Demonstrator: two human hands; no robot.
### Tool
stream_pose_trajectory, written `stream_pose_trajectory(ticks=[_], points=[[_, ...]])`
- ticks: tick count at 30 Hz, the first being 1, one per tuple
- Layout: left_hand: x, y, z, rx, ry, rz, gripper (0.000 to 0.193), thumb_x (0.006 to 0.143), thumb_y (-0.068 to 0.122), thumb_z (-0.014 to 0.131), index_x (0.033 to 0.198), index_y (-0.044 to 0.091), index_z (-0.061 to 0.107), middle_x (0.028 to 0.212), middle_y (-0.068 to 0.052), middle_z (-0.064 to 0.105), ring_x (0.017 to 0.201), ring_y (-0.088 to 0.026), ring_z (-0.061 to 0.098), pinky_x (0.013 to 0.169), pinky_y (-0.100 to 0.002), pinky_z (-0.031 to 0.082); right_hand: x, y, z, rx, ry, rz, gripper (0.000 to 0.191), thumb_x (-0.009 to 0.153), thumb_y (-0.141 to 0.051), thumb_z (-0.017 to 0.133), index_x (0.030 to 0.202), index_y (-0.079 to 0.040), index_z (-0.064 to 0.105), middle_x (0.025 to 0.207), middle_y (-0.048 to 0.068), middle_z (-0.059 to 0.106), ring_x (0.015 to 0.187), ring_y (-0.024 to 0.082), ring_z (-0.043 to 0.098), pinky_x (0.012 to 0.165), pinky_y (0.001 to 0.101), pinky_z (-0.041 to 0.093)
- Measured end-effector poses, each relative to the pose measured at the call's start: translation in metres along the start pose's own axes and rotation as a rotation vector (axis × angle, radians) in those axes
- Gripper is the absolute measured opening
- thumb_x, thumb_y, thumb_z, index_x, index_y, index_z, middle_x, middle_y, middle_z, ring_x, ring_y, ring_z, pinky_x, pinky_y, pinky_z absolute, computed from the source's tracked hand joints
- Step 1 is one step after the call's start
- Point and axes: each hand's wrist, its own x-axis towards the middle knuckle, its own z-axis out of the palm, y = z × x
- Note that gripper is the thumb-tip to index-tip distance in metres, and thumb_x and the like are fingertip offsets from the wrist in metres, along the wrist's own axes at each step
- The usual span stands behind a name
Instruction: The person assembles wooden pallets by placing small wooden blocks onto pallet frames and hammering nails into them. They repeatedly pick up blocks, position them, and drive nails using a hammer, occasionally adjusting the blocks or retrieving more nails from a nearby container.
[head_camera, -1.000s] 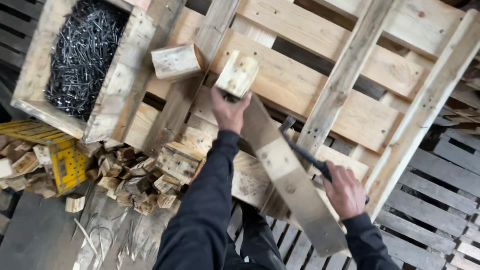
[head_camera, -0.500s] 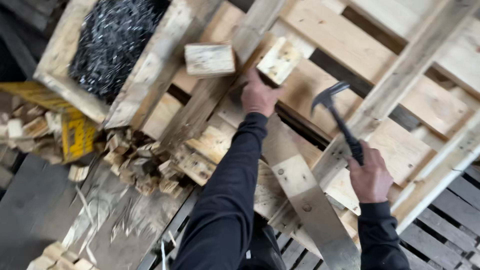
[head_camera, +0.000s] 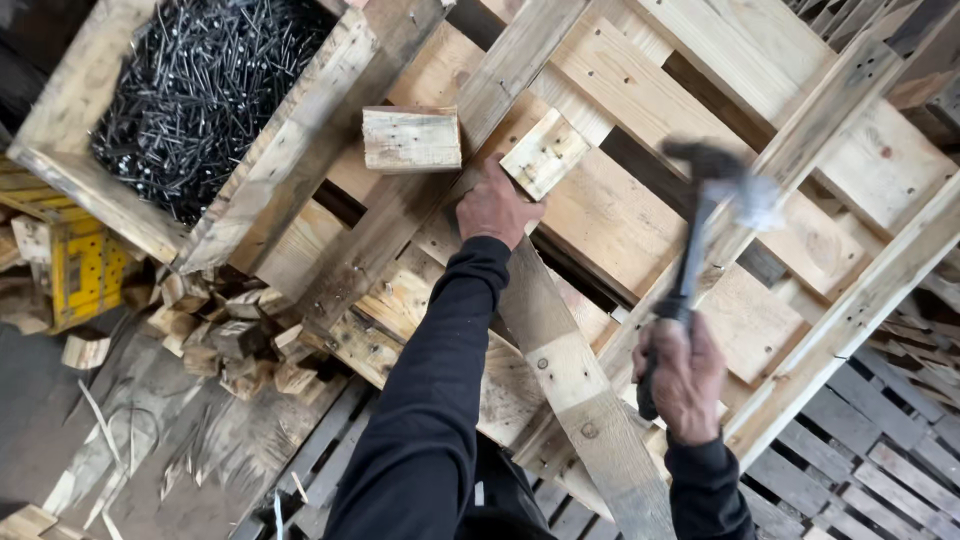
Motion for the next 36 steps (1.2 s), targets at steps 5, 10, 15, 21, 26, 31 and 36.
stream_pose_trajectory(ticks=[5, 10, 15, 21, 26, 31, 36], points=[[0.0, 0.0, -0.002, -0.025, -0.075, -0.006, 0.09, 0.074, 0.054, 0.081, 0.14, 0.005, 0.043, 0.091, -0.019, 0.075, 0.082, -0.034, 0.076, 0.076, -0.044, 0.061, 0.021, -0.014, 0.007, 0.366, -0.318, -0.817, 0.038, 0.105, -0.038, 0.068, 0.129, -0.011, 0.055, 0.091, 0.008, 0.061, 0.074, 0.016, 0.065, 0.066, 0.0341, 0.057], [0.001, -0.001, 0.003, -0.012, 0.029, 0.049, 0.088, 0.069, 0.052, 0.086, 0.133, 0.007, 0.047, 0.087, -0.02, 0.075, 0.08, -0.037, 0.074, 0.071, -0.048, 0.059, 0.057, -0.018, 0.023, -0.324, -0.164, 0.203, 0.042, 0.107, -0.042, 0.059, 0.104, -0.001, 0.051, 0.071, 0.008, 0.05, 0.053, 0.019, 0.048, 0.046, 0.0351, 0.044], [0.006, -0.004, 0.009, 0.005, -0.026, 0.08, 0.084, 0.075, 0.057, 0.082, 0.13, 0.004, 0.048, 0.089, -0.017, 0.076, 0.077, -0.031, 0.076, 0.069, -0.042, 0.061, 0.022, -0.043, 0.006, 0.186, -0.029, -0.403, 0.036, 0.107, -0.041, 0.054, 0.114, -0.006, 0.053, 0.074, 0.007, 0.056, 0.059, 0.018, 0.056, 0.056, 0.0337, 0.052], [0.005, 0.001, 0.007, 0.049, 0.03, 0.065, 0.089, 0.071, 0.059, 0.083, 0.131, 0.004, 0.046, 0.085, -0.018, 0.074, 0.076, -0.035, 0.075, 0.067, -0.045, 0.06, 0.044, -0.028, 0.034, -1.046, -0.32, -0.957, 0.024, 0.112, -0.018, 0.04, 0.121, -0.004, 0.056, 0.092, 0.019, 0.062, 0.071, 0.026, 0.058, 0.059, 0.037, 0.047], [0.002, 0.004, 0.006, 0.022, 0.052, 0.027, 0.088, 0.068, 0.048, 0.085, 0.133, 0.004, 0.045, 0.088, -0.02, 0.074, 0.074, -0.037, 0.075, 0.065, -0.047, 0.06, 0.028, -0.021, 0.03, -0.258, -0.189, -0.021, 0.03, 0.106, -0.029, 0.053, 0.112, 0.0, 0.058, 0.077, 0.009, 0.06, 0.06, 0.017, 0.057, 0.053, 0.0309, 0.048], [0.001, 0.002, 0.008, -0.026, 0.026, 0.032, 0.08, 0.071, 0.05, 0.084, 0.127, 0.007, 0.048, 0.088, -0.019, 0.075, 0.079, -0.037, 0.075, 0.07, -0.048, 0.061, 0.026, -0.013, 0.036, 0.17, -0.204, -0.56, 0.042, 0.107, -0.037, 0.065, 0.119, 0.0, 0.051, 0.088, 0.007, 0.058, 0.066, 0.015, 0.054, 0.059, 0.0291, 0.048], [-0.001, 0.006, 0.01, -0.015, 0.057, 0.088, 0.087, 0.068, 0.054, 0.087, 0.128, 0.006, 0.047, 0.087, -0.021, 0.074, 0.078, -0.039, 0.074, 0.068, -0.05, 0.06, 0.05, -0.037, 0.042, -0.421, -0.155, 0.114, 0.047, 0.107, -0.043, 0.052, 0.098, 0.003, 0.053, 0.068, 0.012, 0.054, 0.05, 0.019, 0.05, 0.047, 0.0326, 0.045]])
